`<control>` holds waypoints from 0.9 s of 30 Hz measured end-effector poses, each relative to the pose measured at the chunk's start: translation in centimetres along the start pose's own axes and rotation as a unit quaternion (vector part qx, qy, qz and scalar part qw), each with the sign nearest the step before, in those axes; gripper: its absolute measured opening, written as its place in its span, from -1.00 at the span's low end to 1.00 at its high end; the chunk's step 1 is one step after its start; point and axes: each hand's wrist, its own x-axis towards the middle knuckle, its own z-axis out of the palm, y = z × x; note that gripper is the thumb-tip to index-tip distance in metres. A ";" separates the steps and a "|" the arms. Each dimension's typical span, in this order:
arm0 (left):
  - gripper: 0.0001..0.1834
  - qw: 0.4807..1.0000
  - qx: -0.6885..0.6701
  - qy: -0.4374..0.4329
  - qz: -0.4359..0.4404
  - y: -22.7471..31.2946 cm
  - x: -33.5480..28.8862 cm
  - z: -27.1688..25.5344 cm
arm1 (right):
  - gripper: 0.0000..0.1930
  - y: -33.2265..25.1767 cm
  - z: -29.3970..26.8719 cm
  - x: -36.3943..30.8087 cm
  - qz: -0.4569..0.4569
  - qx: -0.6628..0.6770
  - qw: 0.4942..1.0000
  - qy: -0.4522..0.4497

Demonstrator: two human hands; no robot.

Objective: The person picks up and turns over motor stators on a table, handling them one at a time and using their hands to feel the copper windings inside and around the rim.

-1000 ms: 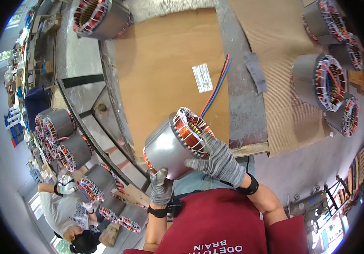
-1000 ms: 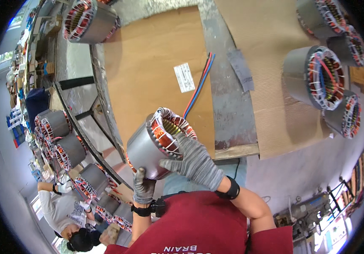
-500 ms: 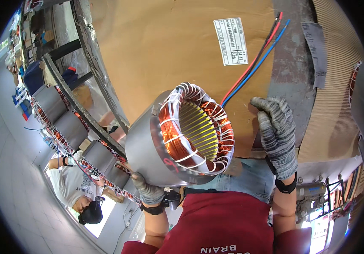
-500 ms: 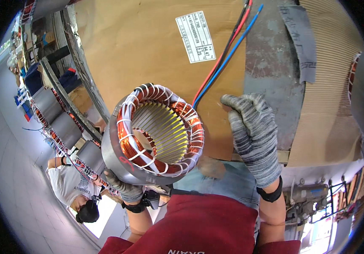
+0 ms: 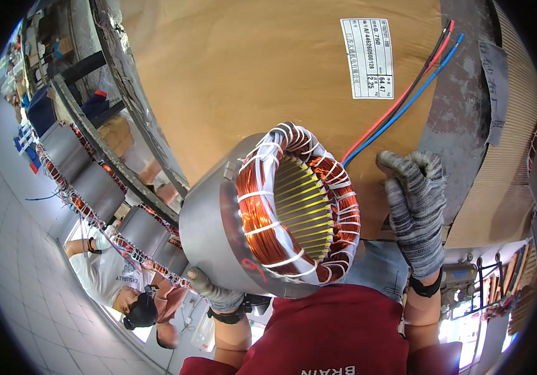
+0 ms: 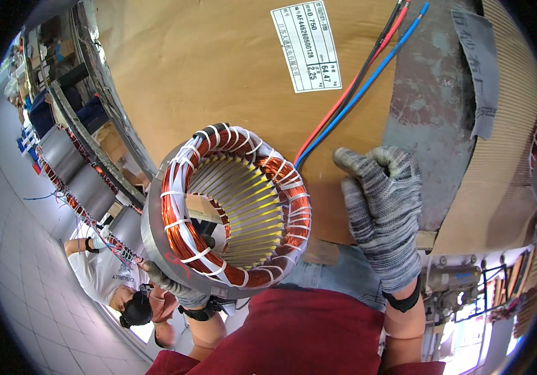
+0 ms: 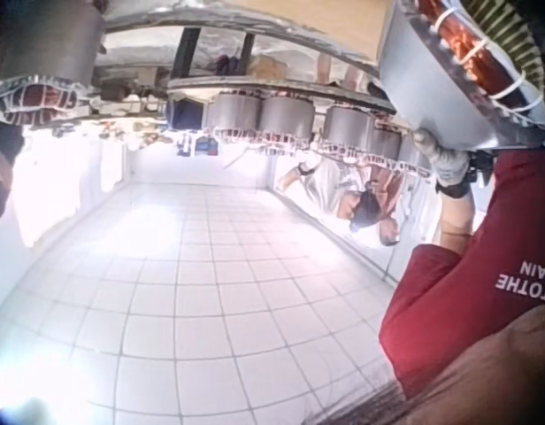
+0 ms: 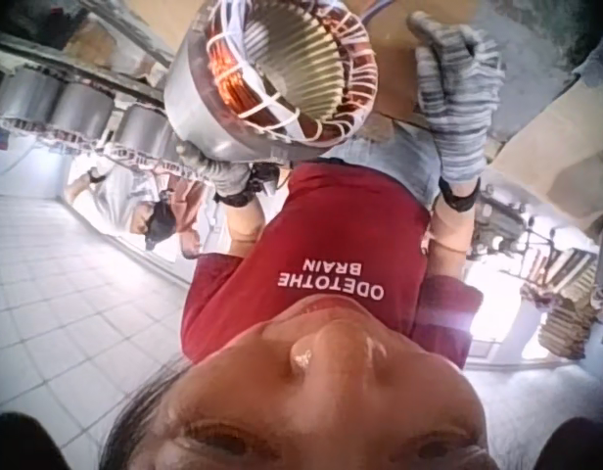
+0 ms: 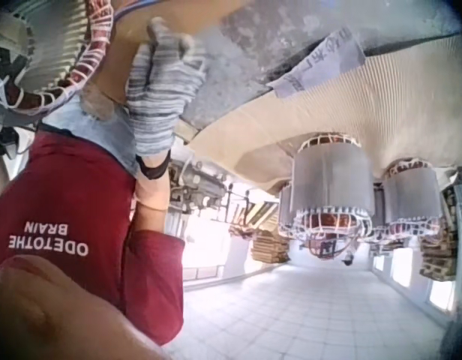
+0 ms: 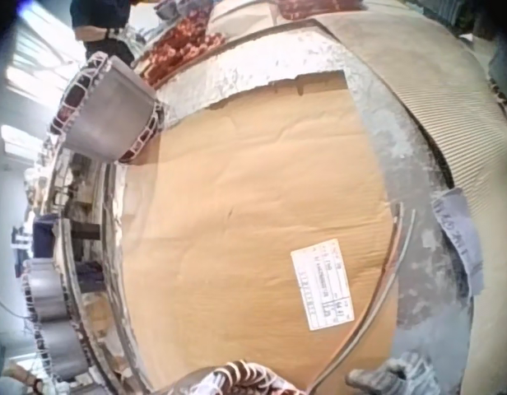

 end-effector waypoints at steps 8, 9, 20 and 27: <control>-0.28 0.966 0.129 0.222 -0.022 0.6 0.4 2.7 | -0.69 0.1 0.0 0.0 -0.005 -0.016 1.000 0.005; -0.26 0.951 0.145 0.271 -0.039 0.8 0.7 3.2 | -0.69 0.2 0.0 -0.1 -0.004 -0.017 1.000 0.005; -0.52 0.911 -0.037 0.409 -0.032 2.5 4.4 2.6 | -0.72 0.4 0.2 -0.6 -0.008 -0.007 0.999 0.030; -0.50 0.934 0.213 0.286 0.019 1.9 3.2 1.6 | -0.72 0.3 0.2 -0.1 -0.012 -0.016 0.999 0.042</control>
